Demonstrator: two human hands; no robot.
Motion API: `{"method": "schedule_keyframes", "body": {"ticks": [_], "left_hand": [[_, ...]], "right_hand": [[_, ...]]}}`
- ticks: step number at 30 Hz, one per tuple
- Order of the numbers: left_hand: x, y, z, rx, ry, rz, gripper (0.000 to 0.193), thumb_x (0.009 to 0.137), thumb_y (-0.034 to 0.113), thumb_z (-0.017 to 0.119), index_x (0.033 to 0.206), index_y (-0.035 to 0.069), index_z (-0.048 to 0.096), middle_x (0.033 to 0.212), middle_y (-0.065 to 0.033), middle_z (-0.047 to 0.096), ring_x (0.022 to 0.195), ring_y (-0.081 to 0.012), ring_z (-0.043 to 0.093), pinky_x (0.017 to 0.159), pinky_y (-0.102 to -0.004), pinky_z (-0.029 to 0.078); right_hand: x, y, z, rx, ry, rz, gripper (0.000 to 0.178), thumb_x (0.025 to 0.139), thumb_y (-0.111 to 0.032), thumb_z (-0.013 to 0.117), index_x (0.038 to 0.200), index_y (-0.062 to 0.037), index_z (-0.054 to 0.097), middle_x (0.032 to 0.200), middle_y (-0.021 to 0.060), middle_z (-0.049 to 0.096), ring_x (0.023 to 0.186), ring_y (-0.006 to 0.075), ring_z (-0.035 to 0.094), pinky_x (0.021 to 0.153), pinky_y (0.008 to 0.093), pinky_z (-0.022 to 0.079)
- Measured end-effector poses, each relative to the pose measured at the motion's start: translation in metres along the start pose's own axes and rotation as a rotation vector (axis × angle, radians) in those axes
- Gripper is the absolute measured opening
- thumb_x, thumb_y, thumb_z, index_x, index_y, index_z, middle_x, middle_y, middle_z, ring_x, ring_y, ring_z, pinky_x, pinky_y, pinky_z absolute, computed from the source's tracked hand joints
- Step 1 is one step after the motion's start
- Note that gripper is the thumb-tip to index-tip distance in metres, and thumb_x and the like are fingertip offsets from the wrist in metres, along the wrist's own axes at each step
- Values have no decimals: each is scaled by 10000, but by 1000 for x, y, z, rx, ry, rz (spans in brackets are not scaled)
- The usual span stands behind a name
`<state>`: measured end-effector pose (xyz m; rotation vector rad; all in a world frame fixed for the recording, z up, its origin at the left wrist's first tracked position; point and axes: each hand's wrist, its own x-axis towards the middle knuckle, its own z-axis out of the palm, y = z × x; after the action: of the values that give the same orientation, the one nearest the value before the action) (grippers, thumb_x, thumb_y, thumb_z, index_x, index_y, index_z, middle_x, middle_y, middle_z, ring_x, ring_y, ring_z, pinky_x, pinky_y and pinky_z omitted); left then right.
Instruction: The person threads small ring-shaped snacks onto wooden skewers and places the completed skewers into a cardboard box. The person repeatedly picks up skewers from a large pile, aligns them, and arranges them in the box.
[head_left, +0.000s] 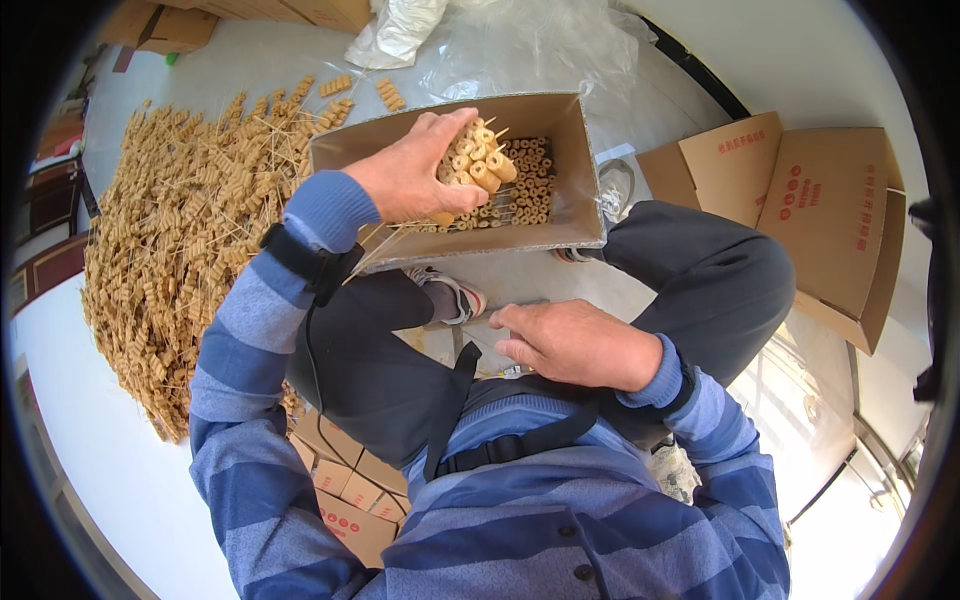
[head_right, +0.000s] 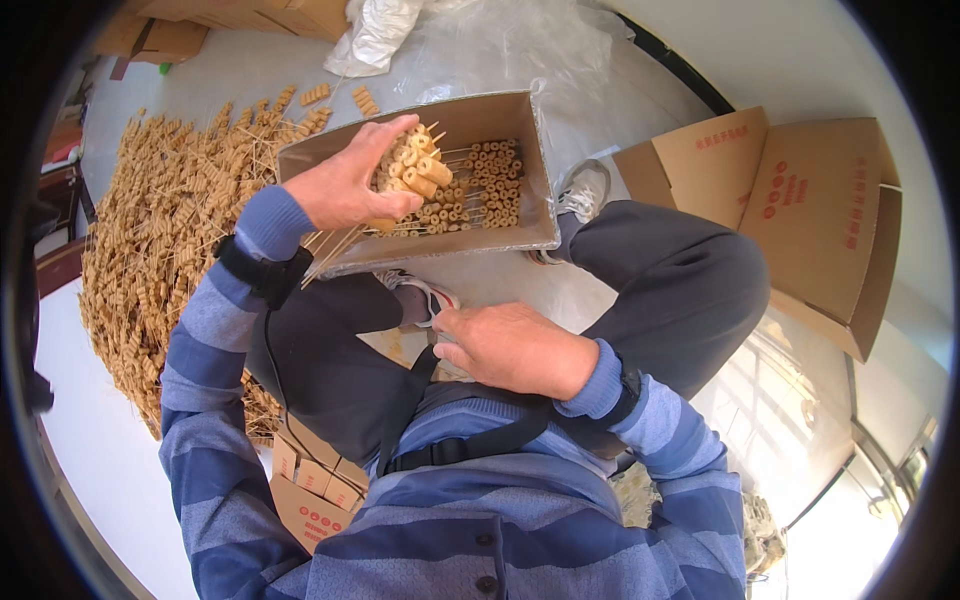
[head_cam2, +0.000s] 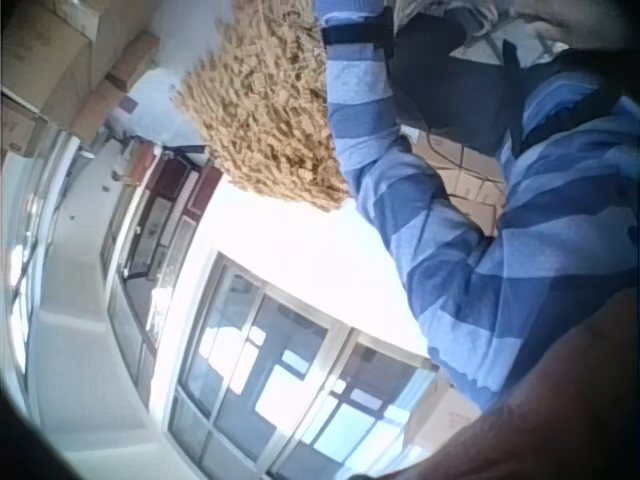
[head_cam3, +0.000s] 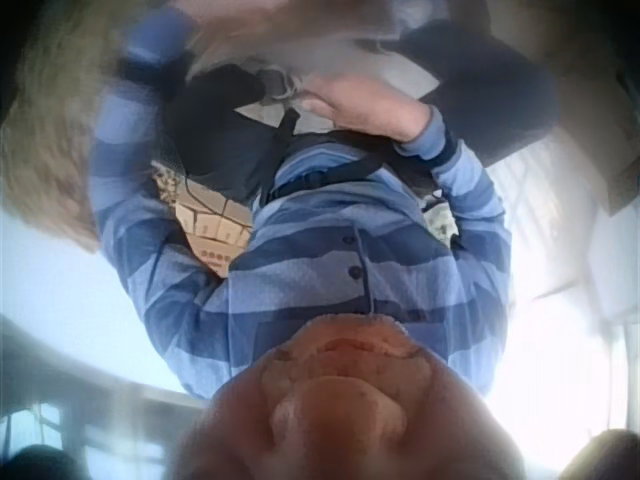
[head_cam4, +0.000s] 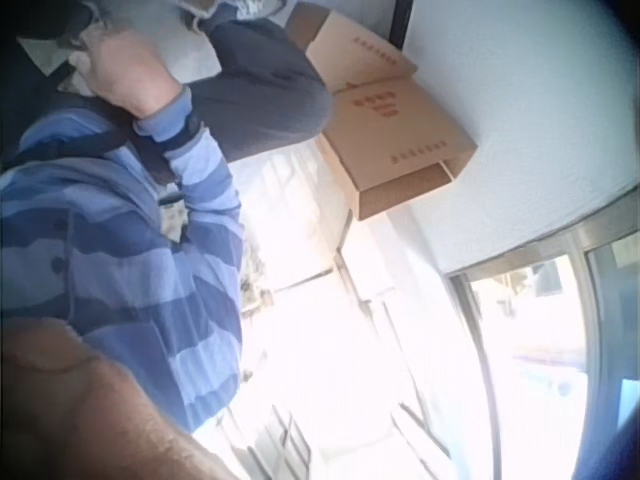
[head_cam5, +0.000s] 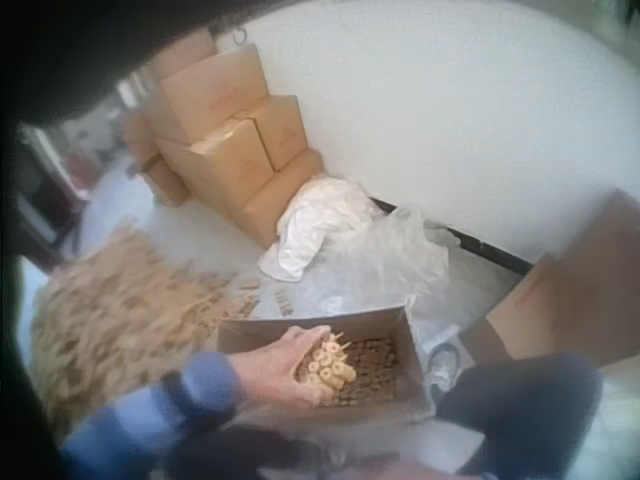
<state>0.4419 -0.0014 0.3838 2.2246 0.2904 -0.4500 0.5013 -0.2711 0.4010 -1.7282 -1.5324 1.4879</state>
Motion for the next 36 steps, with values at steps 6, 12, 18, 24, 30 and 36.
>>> {"method": "schedule_keyframes", "body": {"ticks": [6, 12, 18, 24, 30, 36], "left_hand": [[69, -53, 57, 484, 17, -37, 999, 732, 347, 788, 1536, 66, 267, 1361, -249, 431, 1208, -417, 479, 1028, -498, 394], [101, -96, 118, 758, 146, 78, 1039, 724, 352, 804, 1561, 102, 242, 1389, -223, 421, 1299, -385, 425, 1066, -512, 357], [109, -114, 133, 773, 85, 86, 1035, 727, 345, 794, 1566, 116, 233, 1405, -235, 415, 1320, -401, 410, 1096, -536, 328], [72, -96, 99, 551, 0, -110, 1002, 701, 335, 790, 1532, 87, 290, 1329, -245, 457, 1225, -428, 478, 1071, -524, 363], [56, -71, 50, 20, 195, -41, 957, 740, 273, 793, 1520, 42, 289, 1278, -227, 462, 1234, -387, 475, 1079, -450, 395], [9, -58, 6, -604, 302, 98, 959, 791, 239, 776, 1536, 15, 216, 1353, -181, 445, 1266, -302, 490, 1098, -382, 418]], "right_hand": [[15, 16, -2, -38, 198, -108, 297, 946, -242, 619, 1106, 6, 590, 867, 164, 653, 822, 349, 654, 723, 452, 521], [27, 23, 2, -188, 394, -65, 325, 858, -182, 668, 1133, -19, 610, 890, 94, 625, 851, 245, 628, 749, 356, 487], [35, 24, -4, -240, 269, -8, 365, 813, -164, 669, 1141, -12, 614, 903, 86, 621, 860, 237, 623, 760, 345, 476], [24, 34, -48, -106, 389, -24, 258, 872, -99, 605, 1107, 7, 613, 865, 114, 599, 832, 285, 618, 743, 394, 510], [72, 72, -66, -438, 352, 182, 127, 884, -87, 584, 970, 4, 606, 889, 171, 623, 860, 335, 657, 742, 433, 537], [174, 110, -61, -527, -119, 397, 245, 871, -92, 571, 1069, 21, 662, 1113, 229, 670, 1027, 384, 672, 876, 443, 550]]}}
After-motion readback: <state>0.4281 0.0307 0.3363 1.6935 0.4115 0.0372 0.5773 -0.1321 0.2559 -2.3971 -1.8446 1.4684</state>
